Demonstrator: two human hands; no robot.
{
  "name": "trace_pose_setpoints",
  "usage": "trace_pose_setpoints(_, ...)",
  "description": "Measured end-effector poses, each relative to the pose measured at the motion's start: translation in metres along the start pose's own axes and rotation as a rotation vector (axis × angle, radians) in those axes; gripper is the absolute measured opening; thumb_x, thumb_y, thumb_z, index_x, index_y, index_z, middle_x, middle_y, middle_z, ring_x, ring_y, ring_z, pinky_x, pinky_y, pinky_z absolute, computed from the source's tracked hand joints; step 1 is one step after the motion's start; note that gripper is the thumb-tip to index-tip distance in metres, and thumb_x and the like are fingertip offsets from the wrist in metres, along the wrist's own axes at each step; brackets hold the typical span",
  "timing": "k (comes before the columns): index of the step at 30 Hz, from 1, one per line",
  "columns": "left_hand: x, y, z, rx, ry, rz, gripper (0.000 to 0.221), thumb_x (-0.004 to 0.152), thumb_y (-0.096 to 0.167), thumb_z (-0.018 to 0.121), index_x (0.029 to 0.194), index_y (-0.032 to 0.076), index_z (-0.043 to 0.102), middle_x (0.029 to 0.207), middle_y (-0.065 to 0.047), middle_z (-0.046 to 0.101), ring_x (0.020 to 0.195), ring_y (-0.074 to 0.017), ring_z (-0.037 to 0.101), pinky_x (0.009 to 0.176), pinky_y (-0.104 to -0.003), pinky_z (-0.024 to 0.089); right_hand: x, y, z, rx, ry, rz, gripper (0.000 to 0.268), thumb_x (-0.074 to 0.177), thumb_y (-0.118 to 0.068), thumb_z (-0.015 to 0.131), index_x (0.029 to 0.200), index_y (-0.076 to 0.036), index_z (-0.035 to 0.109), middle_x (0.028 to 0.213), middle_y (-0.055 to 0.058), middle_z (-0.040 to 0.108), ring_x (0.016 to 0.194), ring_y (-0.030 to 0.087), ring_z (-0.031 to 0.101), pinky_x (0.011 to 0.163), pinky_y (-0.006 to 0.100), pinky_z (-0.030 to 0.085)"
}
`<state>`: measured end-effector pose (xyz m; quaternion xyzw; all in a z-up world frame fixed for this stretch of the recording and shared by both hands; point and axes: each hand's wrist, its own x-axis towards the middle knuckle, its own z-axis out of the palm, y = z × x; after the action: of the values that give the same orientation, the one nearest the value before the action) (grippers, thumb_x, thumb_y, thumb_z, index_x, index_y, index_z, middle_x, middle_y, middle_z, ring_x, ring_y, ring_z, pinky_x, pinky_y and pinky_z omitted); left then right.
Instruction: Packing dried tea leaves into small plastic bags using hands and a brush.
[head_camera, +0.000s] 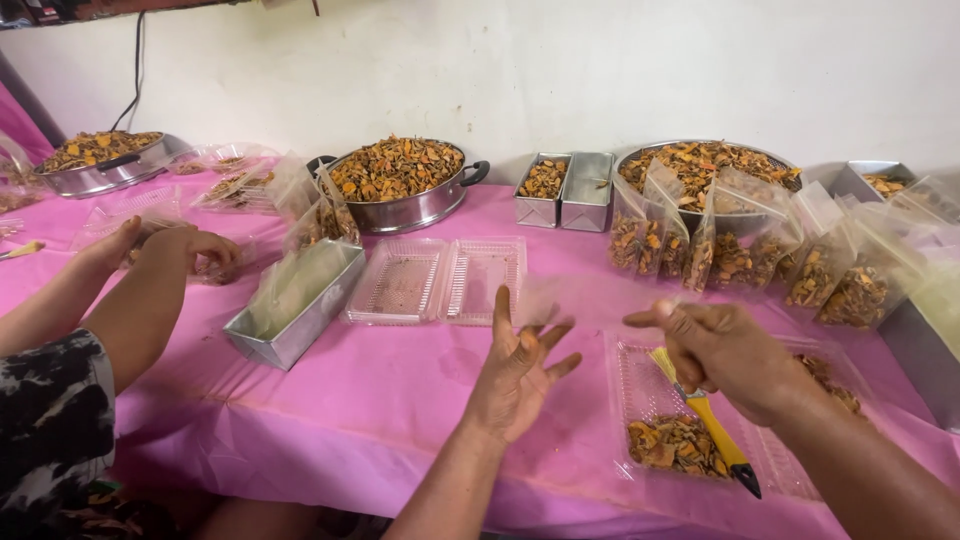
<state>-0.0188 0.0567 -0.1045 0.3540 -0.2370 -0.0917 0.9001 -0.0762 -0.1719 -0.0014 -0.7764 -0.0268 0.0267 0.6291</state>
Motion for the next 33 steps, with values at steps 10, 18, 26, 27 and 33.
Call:
trace_pose_setpoints(10,0.011,-0.014,0.025,-0.508,0.195,-0.030,0.067,0.076,0.056,0.076,0.124,0.016,0.054,0.116,-0.012,0.065,0.112,-0.0277,0.066,0.096,-0.046,0.055,0.002,0.058,0.021,-1.063,0.275,-0.819,0.021,0.088,-0.032,0.070,0.103,-0.023,0.082,0.081,0.005,0.047,0.076,0.027,0.052,0.064,0.045,0.049)
trace_pose_setpoints(18,0.000,-0.020,0.037,-0.594,0.022,0.085,0.094,0.069,0.062,0.081,0.140,0.007,0.053,0.133,-0.018,0.062,0.128,-0.0331,0.059,0.108,-0.051,0.048,-0.013,0.054,0.039,-1.022,0.475,-1.087,0.015,0.086,-0.021,0.076,0.100,-0.017,0.080,0.087,0.008,0.046,0.080,0.031,0.044,0.073,0.045,0.043)
trace_pose_setpoints(26,-0.002,-0.025,0.026,-0.629,-0.011,-0.014,0.102,0.063,0.073,0.078,0.136,0.004,0.059,0.146,-0.020,0.055,0.139,-0.0340,0.051,0.113,-0.051,0.045,-0.024,0.056,0.045,-1.043,0.479,-1.308,0.013,0.083,-0.008,0.077,0.083,0.001,0.068,0.117,0.019,0.055,0.112,0.039,0.051,0.102,0.057,0.052)
trace_pose_setpoints(27,-0.003,-0.025,0.024,-0.630,-0.005,-0.017,0.102,0.063,0.073,0.078,0.136,0.004,0.059,0.146,-0.020,0.055,0.139,-0.0340,0.051,0.113,-0.051,0.045,-0.027,0.060,0.045,-1.041,0.476,-1.302,0.013,0.083,-0.008,0.077,0.083,0.001,0.068,0.117,0.019,0.055,0.112,0.039,0.051,0.102,0.057,0.052)
trace_pose_setpoints(33,0.000,-0.020,0.028,-0.564,0.038,0.086,0.105,0.063,0.072,0.076,0.138,0.004,0.051,0.134,-0.010,0.060,0.134,-0.0334,0.054,0.107,-0.061,0.047,-0.030,0.061,0.047,-0.985,0.172,-1.307,0.013,0.092,-0.017,0.069,0.098,-0.006,0.073,0.104,0.011,0.070,0.102,0.031,0.065,0.117,0.062,0.032)
